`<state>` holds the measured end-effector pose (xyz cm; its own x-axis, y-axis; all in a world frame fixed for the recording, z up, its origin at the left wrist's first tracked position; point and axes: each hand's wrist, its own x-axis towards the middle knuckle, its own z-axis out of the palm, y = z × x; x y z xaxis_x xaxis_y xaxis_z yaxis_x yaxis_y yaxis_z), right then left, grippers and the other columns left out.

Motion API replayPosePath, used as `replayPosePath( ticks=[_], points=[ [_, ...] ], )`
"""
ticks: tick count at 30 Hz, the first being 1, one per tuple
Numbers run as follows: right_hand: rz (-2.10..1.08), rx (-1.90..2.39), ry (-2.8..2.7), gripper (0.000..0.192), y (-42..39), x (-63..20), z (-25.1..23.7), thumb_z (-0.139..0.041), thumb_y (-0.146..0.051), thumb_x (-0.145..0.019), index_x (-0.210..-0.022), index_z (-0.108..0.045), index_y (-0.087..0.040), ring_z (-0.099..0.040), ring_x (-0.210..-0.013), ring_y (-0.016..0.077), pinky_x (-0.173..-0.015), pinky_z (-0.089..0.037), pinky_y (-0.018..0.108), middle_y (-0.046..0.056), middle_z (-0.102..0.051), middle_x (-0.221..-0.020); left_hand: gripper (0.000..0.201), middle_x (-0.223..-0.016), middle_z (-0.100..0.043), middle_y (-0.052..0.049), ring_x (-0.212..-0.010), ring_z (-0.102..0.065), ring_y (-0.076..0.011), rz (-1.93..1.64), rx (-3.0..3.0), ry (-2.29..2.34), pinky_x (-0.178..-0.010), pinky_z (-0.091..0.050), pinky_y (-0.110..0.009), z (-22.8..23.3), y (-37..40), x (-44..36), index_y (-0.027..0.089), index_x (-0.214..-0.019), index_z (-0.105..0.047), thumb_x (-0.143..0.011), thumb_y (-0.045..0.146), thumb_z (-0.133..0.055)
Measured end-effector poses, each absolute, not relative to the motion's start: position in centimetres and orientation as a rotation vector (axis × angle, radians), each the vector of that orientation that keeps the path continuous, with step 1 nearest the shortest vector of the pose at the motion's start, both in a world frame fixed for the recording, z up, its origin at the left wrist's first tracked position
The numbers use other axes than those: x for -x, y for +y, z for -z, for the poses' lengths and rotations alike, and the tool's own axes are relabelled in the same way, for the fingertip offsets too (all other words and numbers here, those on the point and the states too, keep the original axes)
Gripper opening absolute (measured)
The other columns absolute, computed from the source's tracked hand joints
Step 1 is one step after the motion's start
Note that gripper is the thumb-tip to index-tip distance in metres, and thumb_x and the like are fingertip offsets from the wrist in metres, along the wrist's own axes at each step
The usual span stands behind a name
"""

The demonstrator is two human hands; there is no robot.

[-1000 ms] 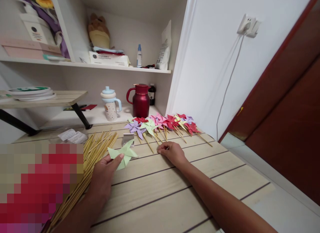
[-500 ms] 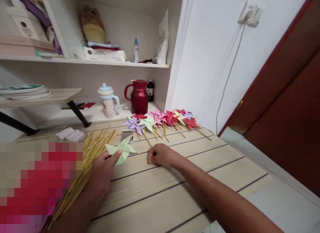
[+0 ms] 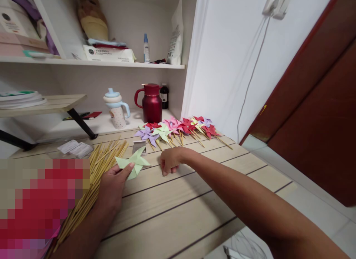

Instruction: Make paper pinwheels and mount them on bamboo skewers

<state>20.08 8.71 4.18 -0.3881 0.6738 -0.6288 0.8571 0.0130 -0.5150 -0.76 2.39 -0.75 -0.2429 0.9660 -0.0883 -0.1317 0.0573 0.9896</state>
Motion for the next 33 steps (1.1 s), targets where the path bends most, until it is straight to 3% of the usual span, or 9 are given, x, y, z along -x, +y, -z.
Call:
replayPosePath(
  ticks=[6, 16, 27, 30, 33],
  points=[
    [1.382, -1.605, 2.103, 0.019, 8.8, -20.4, -3.6, -0.081, -0.021, -0.057, -0.063, -0.063, -0.016, -0.055, -0.052, 0.0112, -0.055, -0.044, 0.024, -0.004, -0.059, -0.056, 0.033, -0.079, -0.078, -0.004, -0.074, -0.068, -0.0197, -1.376, -0.948, 1.355, -0.068, -0.048, -0.026, 0.3, 2.1, 0.7, 0.013, -0.086, -0.076, -0.063, 0.036, -0.079],
    [1.583, -1.845, 2.304, 0.007, 6.8, -22.0, -1.6, -0.068, -0.02, -0.066, -0.06, -0.064, -0.019, -0.054, -0.05, 0.0108, -0.053, -0.043, 0.023, -0.003, -0.058, -0.052, 0.033, -0.077, -0.077, -0.005, -0.071, -0.067, -0.0195, -1.401, -0.942, 1.346, -0.067, -0.048, -0.026, 0.3, 2.2, 0.5, 0.013, -0.086, -0.077, -0.061, 0.035, -0.08],
    [1.498, -2.315, 2.771, 0.019, 4.5, -21.6, -0.6, -0.055, -0.037, -0.082, -0.078, -0.061, -0.019, -0.049, -0.065, 0.0141, -0.063, -0.039, 0.026, -0.001, -0.055, -0.068, 0.032, -0.078, -0.077, -0.007, -0.07, -0.068, -0.0202, -1.396, -0.894, 1.239, -0.069, -0.049, -0.028, 0.9, 2.4, 0.9, 0.012, -0.084, -0.076, -0.061, 0.034, -0.08],
    [1.65, -2.32, 2.772, 0.022, 4.0, -20.7, -0.9, -0.06, -0.04, -0.081, -0.083, -0.064, -0.019, -0.051, -0.068, 0.0154, -0.066, -0.041, 0.028, -0.001, -0.057, -0.07, 0.033, -0.081, -0.078, -0.008, -0.073, -0.069, -0.021, -1.396, -0.888, 1.226, -0.07, -0.05, -0.029, 0.8, 2.3, 0.9, 0.012, -0.085, -0.076, -0.062, 0.035, -0.081],
    [1.915, -2.357, 2.637, 0.036, 3.6, -19.8, -1.2, -0.073, -0.04, -0.071, -0.101, -0.067, -0.019, -0.058, -0.082, 0.0194, -0.075, -0.045, 0.031, 0.003, -0.065, -0.088, 0.035, -0.082, -0.078, -0.008, -0.073, -0.07, -0.022, -1.387, -0.88, 1.211, -0.07, -0.051, -0.029, 0.6, 2.2, 0.9, 0.012, -0.088, -0.076, -0.062, 0.035, -0.081]
  ],
)
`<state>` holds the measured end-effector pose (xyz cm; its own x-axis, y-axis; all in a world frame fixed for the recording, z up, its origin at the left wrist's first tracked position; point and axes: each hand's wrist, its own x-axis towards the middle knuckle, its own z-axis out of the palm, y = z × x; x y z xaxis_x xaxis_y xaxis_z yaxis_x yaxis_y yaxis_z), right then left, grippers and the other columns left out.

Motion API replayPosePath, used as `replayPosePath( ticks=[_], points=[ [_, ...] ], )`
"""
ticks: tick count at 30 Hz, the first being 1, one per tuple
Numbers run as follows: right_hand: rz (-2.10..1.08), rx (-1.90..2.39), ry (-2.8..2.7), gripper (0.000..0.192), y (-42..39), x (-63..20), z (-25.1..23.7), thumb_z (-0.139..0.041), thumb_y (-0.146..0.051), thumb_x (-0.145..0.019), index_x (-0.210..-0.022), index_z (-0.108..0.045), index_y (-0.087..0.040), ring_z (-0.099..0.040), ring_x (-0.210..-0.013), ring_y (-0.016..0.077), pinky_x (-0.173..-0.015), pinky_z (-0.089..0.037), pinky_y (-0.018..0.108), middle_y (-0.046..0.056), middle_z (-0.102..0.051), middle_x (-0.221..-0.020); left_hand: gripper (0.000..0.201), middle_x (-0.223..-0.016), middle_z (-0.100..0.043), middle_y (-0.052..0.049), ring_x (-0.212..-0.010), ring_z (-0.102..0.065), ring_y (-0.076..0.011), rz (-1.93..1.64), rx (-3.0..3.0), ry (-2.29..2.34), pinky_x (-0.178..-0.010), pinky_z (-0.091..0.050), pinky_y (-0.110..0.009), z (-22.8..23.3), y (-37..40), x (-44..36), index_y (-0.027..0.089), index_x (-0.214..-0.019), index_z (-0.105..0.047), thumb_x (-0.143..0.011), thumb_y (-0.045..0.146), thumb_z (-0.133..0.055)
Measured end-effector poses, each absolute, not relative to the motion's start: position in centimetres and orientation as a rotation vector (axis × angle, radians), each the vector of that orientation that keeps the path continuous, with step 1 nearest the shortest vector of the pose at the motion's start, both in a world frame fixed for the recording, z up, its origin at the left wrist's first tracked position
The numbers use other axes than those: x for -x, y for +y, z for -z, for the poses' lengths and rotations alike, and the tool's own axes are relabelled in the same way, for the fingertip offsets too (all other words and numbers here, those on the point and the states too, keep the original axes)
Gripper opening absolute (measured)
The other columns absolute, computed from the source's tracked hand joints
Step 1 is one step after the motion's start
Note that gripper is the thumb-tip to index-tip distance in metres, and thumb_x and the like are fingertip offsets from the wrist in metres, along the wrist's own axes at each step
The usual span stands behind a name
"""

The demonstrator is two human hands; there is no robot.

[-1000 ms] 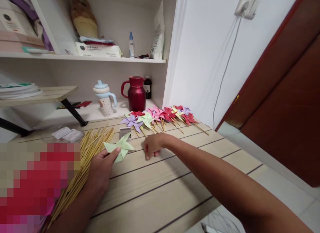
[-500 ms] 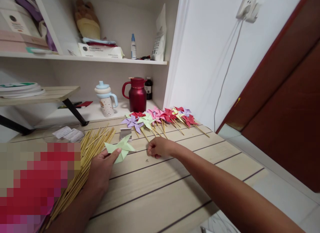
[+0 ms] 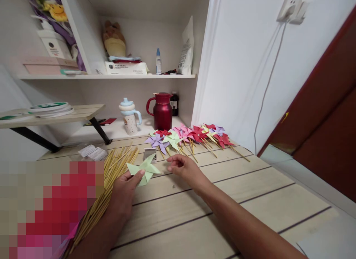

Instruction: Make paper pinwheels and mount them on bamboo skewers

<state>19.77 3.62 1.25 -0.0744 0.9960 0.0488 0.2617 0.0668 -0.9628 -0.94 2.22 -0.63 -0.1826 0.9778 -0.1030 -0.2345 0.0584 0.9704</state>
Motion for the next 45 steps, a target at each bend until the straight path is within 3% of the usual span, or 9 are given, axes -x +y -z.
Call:
replayPosePath(
  ticks=[4, 8, 15, 20, 26, 32, 45],
  points=[
    [-1.235, 1.216, -1.386, 0.061, 3.6, -18.7, -1.7, -0.082, -0.038, -0.064, -0.12, -0.064, -0.022, -0.055, -0.115, 0.0271, -0.095, -0.044, 0.038, 0.009, -0.062, -0.127, 0.039, -0.079, -0.078, -0.008, -0.074, -0.071, -0.023, -1.378, -0.84, 1.2, -0.07, -0.052, -0.03, 0.8, 2.6, 1.1, 0.012, -0.089, -0.077, -0.059, 0.036, -0.083],
    [-1.405, 1.112, -1.383, 0.065, 3.9, -17.7, -2.0, -0.084, -0.041, -0.064, -0.122, -0.064, -0.022, -0.056, -0.119, 0.0284, -0.101, -0.042, 0.042, 0.01, -0.06, -0.135, 0.041, -0.074, -0.077, -0.007, -0.073, -0.071, -0.0235, -1.378, -0.798, 1.19, -0.069, -0.052, -0.031, 0.9, 3.0, 1.3, 0.013, -0.088, -0.077, -0.055, 0.036, -0.085],
    [-1.378, 1.08, -1.537, 0.047, 3.7, -17.0, -2.2, -0.079, -0.044, -0.069, -0.109, -0.07, -0.021, -0.059, -0.111, 0.028, -0.1, -0.041, 0.043, 0.008, -0.068, -0.121, 0.047, -0.08, -0.077, -0.01, -0.072, -0.071, -0.0245, -1.337, -0.818, 1.113, -0.07, -0.052, -0.033, 0.5, 2.5, 1.2, 0.011, -0.091, -0.078, -0.055, 0.039, -0.085],
    [-1.4, 0.989, -1.536, 0.03, 3.3, -16.8, -2.7, -0.075, -0.044, -0.072, -0.086, -0.067, -0.019, -0.062, -0.092, 0.0224, -0.086, -0.045, 0.035, 0.004, -0.07, -0.09, 0.042, -0.079, -0.077, -0.008, -0.071, -0.07, -0.0224, -1.272, -0.937, 1.076, -0.07, -0.051, -0.03, 0.6, 2.4, 0.8, 0.013, -0.091, -0.079, -0.056, 0.037, -0.085],
    [-1.382, 1.118, -1.469, 0.028, 3.5, -16.5, -2.4, -0.079, -0.039, -0.064, -0.073, -0.063, -0.018, -0.056, -0.071, 0.0156, -0.07, -0.043, 0.028, 0.0, -0.064, -0.073, 0.038, -0.075, -0.077, -0.008, -0.064, -0.067, -0.0191, -1.291, -0.934, 1.126, -0.065, -0.05, -0.028, 0.8, 2.3, 0.5, 0.012, -0.084, -0.079, -0.055, 0.037, -0.086],
    [-1.354, 1.201, -1.485, 0.024, 3.6, -16.4, -1.9, -0.077, -0.036, -0.063, -0.068, -0.062, -0.017, -0.048, -0.059, 0.012, -0.057, -0.036, 0.025, -0.002, -0.058, -0.063, 0.039, -0.078, -0.077, -0.008, -0.066, -0.067, -0.0182, -1.264, -0.955, 1.153, -0.064, -0.049, -0.026, 0.7, 2.1, 0.4, 0.013, -0.087, -0.079, -0.057, 0.037, -0.085],
    [-1.295, 1.208, -1.457, 0.022, 3.4, -15.7, -1.6, -0.072, -0.034, -0.065, -0.064, -0.057, -0.017, -0.035, -0.053, 0.009, -0.053, -0.026, 0.024, -0.005, -0.048, -0.058, 0.037, -0.075, -0.075, -0.006, -0.065, -0.067, -0.0179, -1.29, -0.948, 1.192, -0.06, -0.048, -0.025, 1.1, 1.8, 0.0, 0.012, -0.088, -0.076, -0.06, 0.036, -0.083]
  ],
)
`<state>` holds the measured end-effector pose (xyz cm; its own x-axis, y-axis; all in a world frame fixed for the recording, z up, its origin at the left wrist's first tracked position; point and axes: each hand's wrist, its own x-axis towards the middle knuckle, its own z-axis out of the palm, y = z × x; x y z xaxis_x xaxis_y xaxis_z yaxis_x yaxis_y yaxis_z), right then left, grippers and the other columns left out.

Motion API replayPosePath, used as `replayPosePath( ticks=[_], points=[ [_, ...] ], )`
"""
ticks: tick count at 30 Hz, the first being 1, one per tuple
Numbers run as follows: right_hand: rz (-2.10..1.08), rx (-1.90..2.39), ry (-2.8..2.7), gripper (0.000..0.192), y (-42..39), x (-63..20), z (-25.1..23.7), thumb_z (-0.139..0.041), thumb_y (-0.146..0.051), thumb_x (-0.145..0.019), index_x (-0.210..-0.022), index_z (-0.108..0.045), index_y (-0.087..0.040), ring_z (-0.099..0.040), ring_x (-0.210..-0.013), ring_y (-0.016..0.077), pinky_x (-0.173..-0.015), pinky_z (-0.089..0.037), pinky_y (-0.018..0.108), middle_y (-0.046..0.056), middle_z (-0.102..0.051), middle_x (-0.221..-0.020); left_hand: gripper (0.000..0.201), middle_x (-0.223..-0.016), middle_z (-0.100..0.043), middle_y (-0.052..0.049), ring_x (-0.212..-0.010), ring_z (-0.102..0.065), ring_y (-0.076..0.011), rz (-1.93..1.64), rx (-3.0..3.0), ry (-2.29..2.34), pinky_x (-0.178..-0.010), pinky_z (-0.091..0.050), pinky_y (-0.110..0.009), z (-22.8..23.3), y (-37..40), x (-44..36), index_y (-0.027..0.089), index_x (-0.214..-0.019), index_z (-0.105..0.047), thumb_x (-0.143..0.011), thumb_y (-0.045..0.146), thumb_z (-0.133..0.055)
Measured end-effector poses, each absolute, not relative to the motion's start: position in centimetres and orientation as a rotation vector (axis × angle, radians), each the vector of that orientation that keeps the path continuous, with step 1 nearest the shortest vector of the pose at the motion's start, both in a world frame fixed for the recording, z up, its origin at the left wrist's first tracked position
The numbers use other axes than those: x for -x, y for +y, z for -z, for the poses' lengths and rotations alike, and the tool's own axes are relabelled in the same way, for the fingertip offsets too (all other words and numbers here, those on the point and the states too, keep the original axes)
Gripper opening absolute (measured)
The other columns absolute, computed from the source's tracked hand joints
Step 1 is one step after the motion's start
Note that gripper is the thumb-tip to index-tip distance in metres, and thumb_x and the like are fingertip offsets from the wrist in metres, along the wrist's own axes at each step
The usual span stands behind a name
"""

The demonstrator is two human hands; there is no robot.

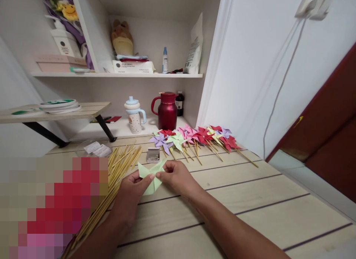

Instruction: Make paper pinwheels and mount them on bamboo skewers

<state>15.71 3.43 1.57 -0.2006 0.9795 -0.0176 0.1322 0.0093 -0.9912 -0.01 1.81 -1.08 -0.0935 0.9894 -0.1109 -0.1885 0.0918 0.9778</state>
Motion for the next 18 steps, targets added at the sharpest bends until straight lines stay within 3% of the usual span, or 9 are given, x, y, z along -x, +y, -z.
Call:
replayPosePath(
  ticks=[8, 14, 18],
  points=[
    [-1.254, 1.13, -1.364, 0.029, 3.34, -15.54, -1.44, -0.072, -0.036, -0.065, -0.06, -0.05, -0.018, -0.033, -0.054, 0.0086, -0.053, -0.025, 0.024, -0.006, -0.043, -0.057, 0.046, -0.092, -0.077, -0.009, -0.092, -0.071, -0.0248, -1.326, -0.936, 0.948, -0.079, -0.051, -0.029, 0.35, 1.76, -0.54, 0.014, -0.101, -0.072, -0.058, 0.025, -0.084],
    [-1.21, 1.125, -1.349, 0.031, 3.06, -15.6, -1.63, -0.073, -0.038, -0.064, -0.059, -0.05, -0.018, -0.035, -0.055, 0.0092, -0.054, -0.026, 0.025, -0.006, -0.044, -0.057, 0.056, -0.103, -0.076, -0.011, -0.094, -0.07, -0.0249, -1.352, -0.964, 1.011, -0.082, -0.051, -0.032, 0.21, 1.77, -0.71, 0.015, -0.11, -0.069, -0.057, 0.023, -0.083],
    [-1.195, 1.145, -1.346, 0.031, 2.88, -15.55, -1.88, -0.073, -0.038, -0.063, -0.057, -0.048, -0.019, -0.035, -0.054, 0.0092, -0.054, -0.027, 0.025, -0.006, -0.044, -0.056, 0.051, -0.101, -0.076, -0.011, -0.098, -0.069, -0.0274, -1.396, -0.95, 1.058, -0.086, -0.051, -0.035, 0.21, 1.52, -0.67, 0.016, -0.106, -0.072, -0.056, 0.024, -0.084]
  ],
)
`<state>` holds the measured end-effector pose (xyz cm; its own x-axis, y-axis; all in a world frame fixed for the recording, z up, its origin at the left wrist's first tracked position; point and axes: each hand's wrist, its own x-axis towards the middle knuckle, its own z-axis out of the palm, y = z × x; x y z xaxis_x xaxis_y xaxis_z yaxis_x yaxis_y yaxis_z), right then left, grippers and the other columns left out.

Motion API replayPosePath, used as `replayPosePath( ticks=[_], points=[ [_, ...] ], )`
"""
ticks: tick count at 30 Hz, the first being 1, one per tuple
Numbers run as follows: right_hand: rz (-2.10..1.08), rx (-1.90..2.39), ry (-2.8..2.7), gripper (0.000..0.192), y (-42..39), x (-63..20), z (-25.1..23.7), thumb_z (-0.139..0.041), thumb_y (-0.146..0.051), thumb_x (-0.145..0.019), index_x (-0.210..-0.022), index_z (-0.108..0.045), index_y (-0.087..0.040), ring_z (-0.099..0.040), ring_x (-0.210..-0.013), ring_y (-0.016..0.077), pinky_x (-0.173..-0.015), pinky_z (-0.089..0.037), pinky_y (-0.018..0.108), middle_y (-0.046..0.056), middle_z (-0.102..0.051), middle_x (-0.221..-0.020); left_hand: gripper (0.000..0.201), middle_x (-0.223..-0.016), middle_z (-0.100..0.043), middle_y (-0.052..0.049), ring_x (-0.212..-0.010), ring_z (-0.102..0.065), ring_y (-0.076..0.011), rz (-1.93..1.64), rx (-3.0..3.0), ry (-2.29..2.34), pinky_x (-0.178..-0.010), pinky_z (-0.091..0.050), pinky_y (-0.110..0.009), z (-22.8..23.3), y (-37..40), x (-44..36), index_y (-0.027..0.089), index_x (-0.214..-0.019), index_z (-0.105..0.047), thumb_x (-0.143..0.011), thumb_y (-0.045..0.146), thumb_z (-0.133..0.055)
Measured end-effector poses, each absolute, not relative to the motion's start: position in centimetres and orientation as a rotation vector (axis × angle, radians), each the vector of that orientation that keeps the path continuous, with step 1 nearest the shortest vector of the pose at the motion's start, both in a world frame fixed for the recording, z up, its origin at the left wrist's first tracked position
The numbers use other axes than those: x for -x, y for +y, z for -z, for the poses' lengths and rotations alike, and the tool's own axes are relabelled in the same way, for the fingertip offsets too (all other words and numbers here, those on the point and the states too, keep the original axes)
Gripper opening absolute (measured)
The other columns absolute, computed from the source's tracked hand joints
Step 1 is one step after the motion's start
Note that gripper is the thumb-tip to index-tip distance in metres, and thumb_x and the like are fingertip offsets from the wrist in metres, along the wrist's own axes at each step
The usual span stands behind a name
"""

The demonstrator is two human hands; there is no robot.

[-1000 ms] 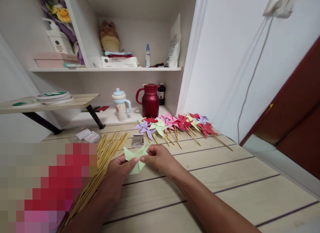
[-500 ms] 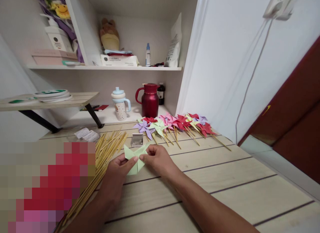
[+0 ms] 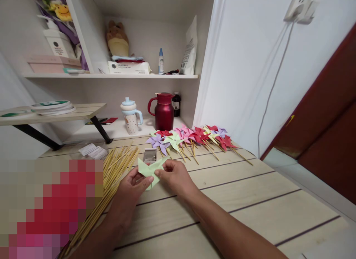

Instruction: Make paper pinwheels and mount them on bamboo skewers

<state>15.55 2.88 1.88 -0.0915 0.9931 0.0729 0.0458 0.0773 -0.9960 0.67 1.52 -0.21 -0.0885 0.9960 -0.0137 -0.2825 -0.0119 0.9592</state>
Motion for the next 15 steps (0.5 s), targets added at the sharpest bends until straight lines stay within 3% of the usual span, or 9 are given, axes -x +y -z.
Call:
replayPosePath(
  ticks=[6, 15],
  points=[
    [-1.164, 1.182, -1.382, 0.025, 2.72, -15.73, -1.96, -0.07, -0.035, -0.064, -0.059, -0.051, -0.019, -0.035, -0.054, 0.0091, -0.053, -0.028, 0.025, -0.006, -0.045, -0.057, 0.038, -0.109, -0.073, -0.01, -0.104, -0.067, -0.0277, -1.373, -0.975, 1.074, -0.088, -0.051, -0.033, -0.18, 1.22, -0.41, 0.018, -0.092, -0.076, -0.056, 0.027, -0.084],
    [-1.136, 1.189, -1.416, 0.018, 2.47, -15.68, -1.75, -0.065, -0.029, -0.066, -0.061, -0.053, -0.017, -0.035, -0.055, 0.0093, -0.052, -0.027, 0.024, -0.005, -0.046, -0.059, 0.039, -0.123, -0.067, -0.014, -0.105, -0.066, -0.029, -1.321, -1.074, 1.128, -0.087, -0.05, -0.035, -0.02, 1.06, -0.15, 0.015, -0.101, -0.075, -0.066, 0.033, -0.079]
  ],
)
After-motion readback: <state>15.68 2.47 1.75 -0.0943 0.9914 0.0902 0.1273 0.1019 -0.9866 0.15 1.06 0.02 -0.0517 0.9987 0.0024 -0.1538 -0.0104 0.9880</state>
